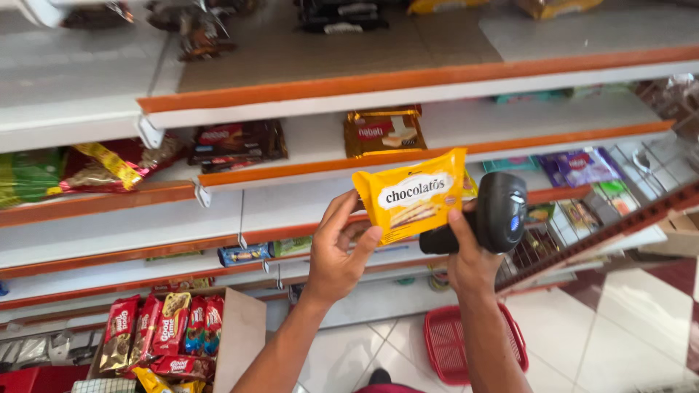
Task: The person restocks shelves by taking snack packages from a cardboard box, scanning barcodes with a handheld scanner, and placing the packages onto shelves by hand.
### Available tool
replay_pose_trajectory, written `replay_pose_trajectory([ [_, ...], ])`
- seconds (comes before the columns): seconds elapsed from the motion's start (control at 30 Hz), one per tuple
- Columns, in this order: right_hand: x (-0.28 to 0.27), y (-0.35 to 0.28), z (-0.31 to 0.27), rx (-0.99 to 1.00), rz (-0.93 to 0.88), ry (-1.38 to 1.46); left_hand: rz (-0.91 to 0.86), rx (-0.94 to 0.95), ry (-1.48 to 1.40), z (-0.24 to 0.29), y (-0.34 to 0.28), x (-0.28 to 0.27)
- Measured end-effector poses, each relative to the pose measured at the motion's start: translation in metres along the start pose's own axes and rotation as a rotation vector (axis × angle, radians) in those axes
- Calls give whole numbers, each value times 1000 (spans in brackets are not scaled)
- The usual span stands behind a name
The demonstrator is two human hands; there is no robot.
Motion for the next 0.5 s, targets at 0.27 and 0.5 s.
replay_pose_trajectory([
  [0.27, 27, 78, -48, -145, 66, 74, 244, 179, 113, 88, 97, 9],
  [0.5, 37, 123, -96, -204, -73, -179, -9, 313, 618, 126, 169, 43],
])
Point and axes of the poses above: each hand's wrist, its own y-axis towards the middle knuckle, its own x-axis out of the palm, z = x × y, the point moved 8 cm from there along y, towards the middle knuckle, and after that the axes turned 9 degrees about -z, right-handed, at the moved point
